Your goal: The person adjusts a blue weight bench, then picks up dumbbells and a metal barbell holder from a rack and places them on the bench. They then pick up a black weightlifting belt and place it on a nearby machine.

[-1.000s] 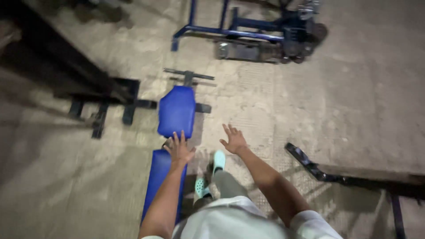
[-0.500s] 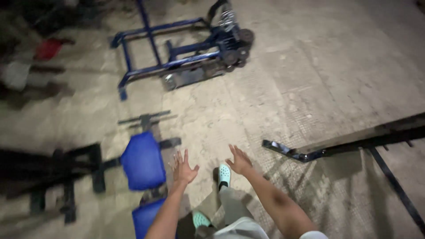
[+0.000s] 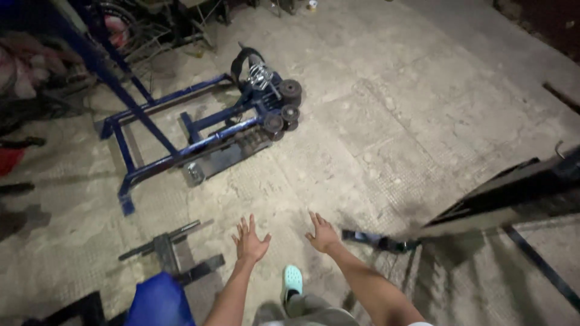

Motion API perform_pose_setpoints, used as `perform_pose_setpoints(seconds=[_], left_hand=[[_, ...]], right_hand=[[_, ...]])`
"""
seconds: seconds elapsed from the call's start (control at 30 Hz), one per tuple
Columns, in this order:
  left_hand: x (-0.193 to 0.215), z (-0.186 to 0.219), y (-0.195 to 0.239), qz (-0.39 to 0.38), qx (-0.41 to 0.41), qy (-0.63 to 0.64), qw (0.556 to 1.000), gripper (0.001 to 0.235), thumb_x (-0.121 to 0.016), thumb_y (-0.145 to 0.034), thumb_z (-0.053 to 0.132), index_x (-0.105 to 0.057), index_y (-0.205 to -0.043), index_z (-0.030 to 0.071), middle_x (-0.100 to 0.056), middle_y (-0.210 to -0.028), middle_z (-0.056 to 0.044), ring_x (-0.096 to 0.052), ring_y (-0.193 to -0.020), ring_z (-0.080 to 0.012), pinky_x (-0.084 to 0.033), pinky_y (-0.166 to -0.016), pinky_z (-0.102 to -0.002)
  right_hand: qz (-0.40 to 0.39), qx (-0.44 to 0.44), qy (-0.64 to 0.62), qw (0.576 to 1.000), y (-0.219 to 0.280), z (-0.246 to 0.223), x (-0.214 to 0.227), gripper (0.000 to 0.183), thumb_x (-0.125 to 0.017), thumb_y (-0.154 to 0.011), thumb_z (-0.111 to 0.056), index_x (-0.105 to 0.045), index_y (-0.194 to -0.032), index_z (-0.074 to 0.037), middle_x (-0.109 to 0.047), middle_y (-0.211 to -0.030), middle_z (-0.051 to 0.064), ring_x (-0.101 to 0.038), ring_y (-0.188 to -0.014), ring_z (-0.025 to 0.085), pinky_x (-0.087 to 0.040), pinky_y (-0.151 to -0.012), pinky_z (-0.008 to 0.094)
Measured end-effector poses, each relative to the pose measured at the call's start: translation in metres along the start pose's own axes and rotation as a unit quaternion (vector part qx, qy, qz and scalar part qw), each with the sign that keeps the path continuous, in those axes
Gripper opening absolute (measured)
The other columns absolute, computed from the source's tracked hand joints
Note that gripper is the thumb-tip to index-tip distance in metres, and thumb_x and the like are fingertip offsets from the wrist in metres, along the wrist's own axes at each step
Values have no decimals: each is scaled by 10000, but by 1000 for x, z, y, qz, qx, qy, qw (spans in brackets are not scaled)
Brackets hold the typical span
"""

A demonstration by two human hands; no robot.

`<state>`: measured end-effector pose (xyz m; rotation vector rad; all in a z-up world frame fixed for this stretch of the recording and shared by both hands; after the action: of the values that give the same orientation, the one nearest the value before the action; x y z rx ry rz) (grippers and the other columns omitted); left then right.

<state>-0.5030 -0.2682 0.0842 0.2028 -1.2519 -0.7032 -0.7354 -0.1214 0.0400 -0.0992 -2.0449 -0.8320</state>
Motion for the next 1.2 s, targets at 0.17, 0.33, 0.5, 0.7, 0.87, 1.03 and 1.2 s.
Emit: perform_pose_setpoints(seconds=[0.17,0.33,0.5,0.7,0.87,1.03,1.2], left_hand=[[14,53,-74,13,-20,11,1000,1051,-702,-877,550,-47,-1644,258,-23,-1718,-136,-69,-1583,-352,-82,-1264,-580],[21,80,-155,47,-42,36,997,1063,-733,-855,532,-88,-1640,219,-61,-1707,-161,-97,-1575,-381,-133,-1256,-570],[48,94,-244,44,-17,63,997,1061,-750,-837,501,-110,-1641,234,-70,-1723,-137,-113,-1578,-392,-204,-1243,-576],[111,106,-370,38,19,90,995,1046,-739,-864,517,-85,-1650,295,-6,-1728,-139,-99,-1566,-411,-215,-1215,-618],[177,113,-463,71,14,107,992,1006,-710,-893,532,-85,-1642,287,-30,-1707,-140,-110,-1550,-428,-226,-1204,-608],[218,126,-517,100,41,130,986,1025,-735,-846,514,-139,-1648,286,-98,-1715,-145,-170,-1558,-410,-250,-1213,-601],[218,126,-568,92,76,136,983,1007,-730,-849,548,-152,-1629,278,-95,-1718,-149,-171,-1549,-420,-259,-1189,-629]], right_hand=[[-33,-15,-26,999,-65,-13,63,867,-542,-1018,-510,-28,-1654,-221,-129,-1713,111,-239,-1533,375,-267,-1242,476],[-15,-10,-15,1000,-142,-23,97,879,-566,-993,-510,-52,-1643,-218,-146,-1719,83,-258,-1530,356,-282,-1233,461],[16,22,-30,999,-238,-32,131,892,-615,-975,-508,-106,-1626,-172,-190,-1698,131,-313,-1506,372,-330,-1209,440],[32,70,-4,997,-389,-47,179,973,-685,-920,-422,-63,-1621,-159,-230,-1667,166,-375,-1458,401,-374,-1175,458],[24,65,-31,997,-477,-102,259,979,-642,-951,-413,15,-1648,-210,-238,-1666,196,-379,-1425,434,-367,-1153,502],[59,110,-69,990,-553,-123,288,958,-652,-939,-455,-57,-1632,-166,-299,-1633,225,-396,-1428,452,-380,-1163,487],[28,129,-66,989,-615,-128,293,969,-653,-942,-478,-62,-1631,-141,-313,-1614,251,-397,-1430,455,-362,-1172,499]])
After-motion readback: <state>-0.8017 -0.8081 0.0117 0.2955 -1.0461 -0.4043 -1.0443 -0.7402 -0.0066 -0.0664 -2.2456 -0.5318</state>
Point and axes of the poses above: each hand's wrist, its own y-axis away from the middle knuckle, its own x-axis out of the back of the hand, z = x × y, the point moved 6 cm from there along -y, towards the middle knuckle
